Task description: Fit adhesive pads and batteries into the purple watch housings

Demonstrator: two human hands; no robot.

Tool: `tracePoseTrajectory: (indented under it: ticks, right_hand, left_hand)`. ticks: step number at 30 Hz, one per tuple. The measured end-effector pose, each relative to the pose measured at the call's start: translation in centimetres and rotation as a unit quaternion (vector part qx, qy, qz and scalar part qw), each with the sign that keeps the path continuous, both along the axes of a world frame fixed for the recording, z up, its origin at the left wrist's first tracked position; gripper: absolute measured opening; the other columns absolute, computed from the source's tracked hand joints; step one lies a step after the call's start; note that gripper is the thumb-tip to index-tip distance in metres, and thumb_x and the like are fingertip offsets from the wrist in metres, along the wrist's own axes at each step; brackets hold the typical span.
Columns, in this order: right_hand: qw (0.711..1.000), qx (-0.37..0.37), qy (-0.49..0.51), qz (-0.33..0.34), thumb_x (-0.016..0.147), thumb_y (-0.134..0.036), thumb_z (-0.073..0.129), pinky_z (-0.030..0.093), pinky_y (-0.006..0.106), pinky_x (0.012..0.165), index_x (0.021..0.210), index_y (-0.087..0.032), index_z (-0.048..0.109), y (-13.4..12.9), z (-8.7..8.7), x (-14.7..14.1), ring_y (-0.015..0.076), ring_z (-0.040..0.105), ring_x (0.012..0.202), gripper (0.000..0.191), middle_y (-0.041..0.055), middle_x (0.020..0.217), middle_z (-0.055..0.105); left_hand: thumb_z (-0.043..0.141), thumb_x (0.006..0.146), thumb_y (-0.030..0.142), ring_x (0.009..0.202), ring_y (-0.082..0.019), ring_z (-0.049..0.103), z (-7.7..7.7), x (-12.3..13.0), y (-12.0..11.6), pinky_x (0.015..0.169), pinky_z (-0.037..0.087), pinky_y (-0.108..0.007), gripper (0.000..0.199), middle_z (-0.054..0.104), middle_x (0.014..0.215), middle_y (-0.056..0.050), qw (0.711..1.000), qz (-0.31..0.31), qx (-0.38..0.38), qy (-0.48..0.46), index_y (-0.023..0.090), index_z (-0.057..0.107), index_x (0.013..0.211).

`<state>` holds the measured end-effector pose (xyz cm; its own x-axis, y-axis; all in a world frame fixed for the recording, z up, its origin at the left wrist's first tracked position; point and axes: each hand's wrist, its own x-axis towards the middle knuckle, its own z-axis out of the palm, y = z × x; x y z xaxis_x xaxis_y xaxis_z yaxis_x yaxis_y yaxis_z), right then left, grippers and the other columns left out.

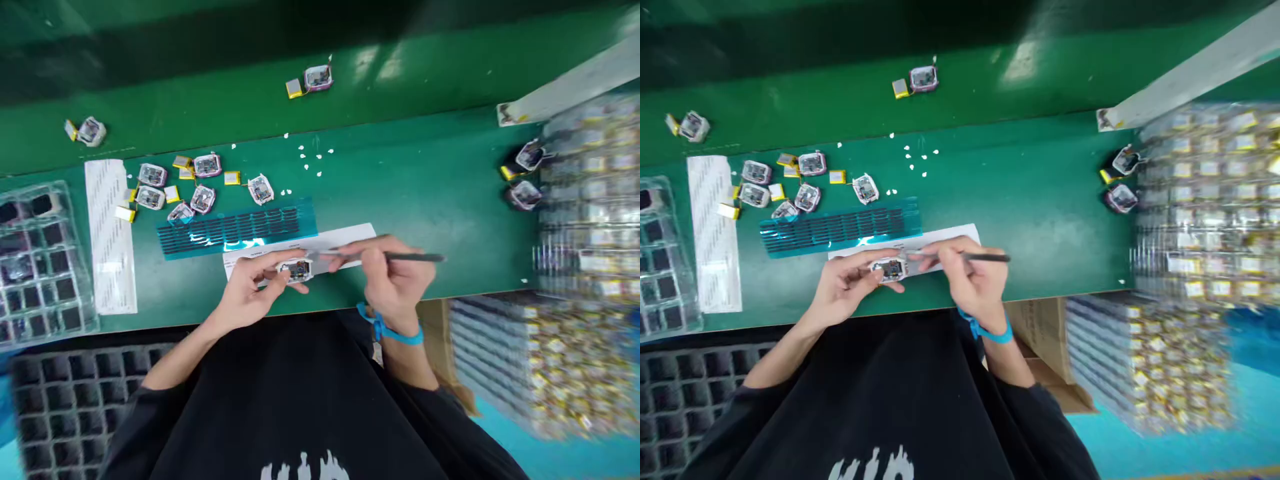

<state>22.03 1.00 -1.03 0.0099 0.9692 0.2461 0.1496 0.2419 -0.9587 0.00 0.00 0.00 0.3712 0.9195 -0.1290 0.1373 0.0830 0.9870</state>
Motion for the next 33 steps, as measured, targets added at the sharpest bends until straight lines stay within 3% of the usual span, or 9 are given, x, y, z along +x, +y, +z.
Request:
tracePoseTrajectory:
  ticks: [4, 7, 9, 17, 22, 24, 27, 30, 33]
  right_hand:
    - [0.991, 0.01, -0.13, 0.027, 0.1, -0.027, 0.062, 0.06, 0.03, 0.07, 0.103, -0.025, 0.08, 4.4, -0.6, 0.7, 0.0155, 0.076, 0.077, 0.018, 0.0012, 0.095, 0.082]
    - [0.975, 0.03, -0.185, 0.117, 0.099, -0.026, 0.064, 0.059, 0.033, 0.078, 0.105, -0.025, 0.08, 6.6, -0.9, 0.8, 0.0176, 0.076, 0.086, 0.017, 0.0022, 0.103, 0.082]
    - [0.966, 0.029, -0.206, 0.157, 0.099, -0.028, 0.064, 0.058, 0.035, 0.081, 0.107, -0.025, 0.08, 7.5, -1.0, 0.7, 0.0185, 0.075, 0.089, 0.018, 0.0022, 0.105, 0.081]
    - [0.956, 0.024, -0.209, 0.207, 0.1, -0.027, 0.063, 0.059, 0.034, 0.084, 0.109, -0.024, 0.079, 9.1, -2.3, 0.9, 0.018, 0.074, 0.094, 0.019, 0.0028, 0.107, 0.081]
    - [0.906, 0.194, -0.309, 0.214, 0.1, -0.015, 0.057, 0.061, 0.032, 0.071, 0.117, -0.024, 0.076, 9.0, -2.7, 0.8, 0.0161, 0.072, 0.084, 0.026, 0.0014, 0.112, 0.08]
    - [0.881, 0.266, -0.349, 0.179, 0.099, -0.008, 0.054, 0.06, 0.032, 0.068, 0.124, -0.027, 0.072, 9.1, -2.1, 0.6, 0.0152, 0.071, 0.08, 0.036, 0.0006, 0.118, 0.078]
    - [0.88, 0.323, -0.33, 0.113, 0.098, -0.01, 0.059, 0.06, 0.035, 0.071, 0.135, -0.033, 0.064, 9.7, -0.4, -0.1, 0.0154, 0.072, 0.081, 0.044, -0.0008, 0.123, 0.077]
    - [0.88, 0.378, -0.282, 0.06, 0.098, -0.011, 0.062, 0.059, 0.034, 0.068, 0.139, -0.034, 0.059, 10.3, 1.1, -1.5, 0.0153, 0.072, 0.081, 0.048, -0.0004, 0.127, 0.075]
    - [0.873, 0.414, -0.256, 0.019, 0.099, -0.011, 0.061, 0.058, 0.031, 0.065, 0.138, -0.031, 0.058, 10.3, 1.3, -2.9, 0.0136, 0.072, 0.079, 0.045, 0.0017, 0.125, 0.075]
  left_hand:
    - [0.057, 0.1, 0.016, 0.086, -0.017, 0.078, 0.3, -1.6, 1.4, 0.073, 0.057, -0.025, 0.024, 0.082, 0.103, -0.006, 0.985, 0.013, 0.141, 0.101, 0.016, 0.07, 0.12]
    - [0.051, 0.102, 0.015, 0.125, -0.022, 0.067, -0.3, -2.3, 3.1, 0.107, 0.05, -0.038, 0.021, 0.077, 0.123, -0.008, 0.96, -0.034, 0.22, 0.167, 0.017, 0.068, 0.115]
    - [0.048, 0.104, 0.016, 0.14, -0.025, 0.055, -1.1, -2.4, 4.1, 0.115, 0.044, -0.044, 0.022, 0.073, 0.132, -0.008, 0.947, -0.07, 0.237, 0.207, 0.018, 0.066, 0.116]
    - [0.043, 0.105, 0.016, 0.134, -0.026, 0.058, -3.6, -2.2, 4.7, 0.107, 0.042, -0.045, 0.021, 0.07, 0.137, -0.01, 0.911, -0.082, 0.292, 0.281, 0.018, 0.061, 0.115]
    - [0.041, 0.105, 0.016, 0.131, -0.028, 0.059, -4.1, -1.9, 5.0, 0.101, 0.04, -0.045, 0.024, 0.072, 0.131, -0.011, 0.903, -0.077, 0.299, 0.3, 0.018, 0.063, 0.112]
    - [0.041, 0.104, 0.015, 0.129, -0.028, 0.059, -4.0, -1.8, 5.0, 0.1, 0.04, -0.046, 0.024, 0.072, 0.132, -0.012, 0.903, -0.076, 0.298, 0.301, 0.018, 0.064, 0.112]
    - [0.045, 0.101, 0.014, 0.125, -0.03, 0.061, -3.1, -1.6, 4.7, 0.1, 0.042, -0.047, 0.022, 0.073, 0.129, -0.012, 0.908, -0.09, 0.32, 0.255, 0.018, 0.066, 0.109]
    - [0.049, 0.102, 0.022, 0.106, -0.026, 0.068, -1.7, -1.6, 4.9, 0.095, 0.048, -0.044, 0.019, 0.077, 0.108, -0.008, 0.946, 0.031, 0.314, 0.072, 0.022, 0.067, 0.108]
    - [0.057, 0.1, 0.031, 0.08, -0.018, 0.068, -0.8, -2.1, 6.4, 0.076, 0.053, -0.033, 0.013, 0.073, 0.087, -0.004, 0.943, 0.273, 0.127, -0.143, 0.023, 0.067, 0.097]
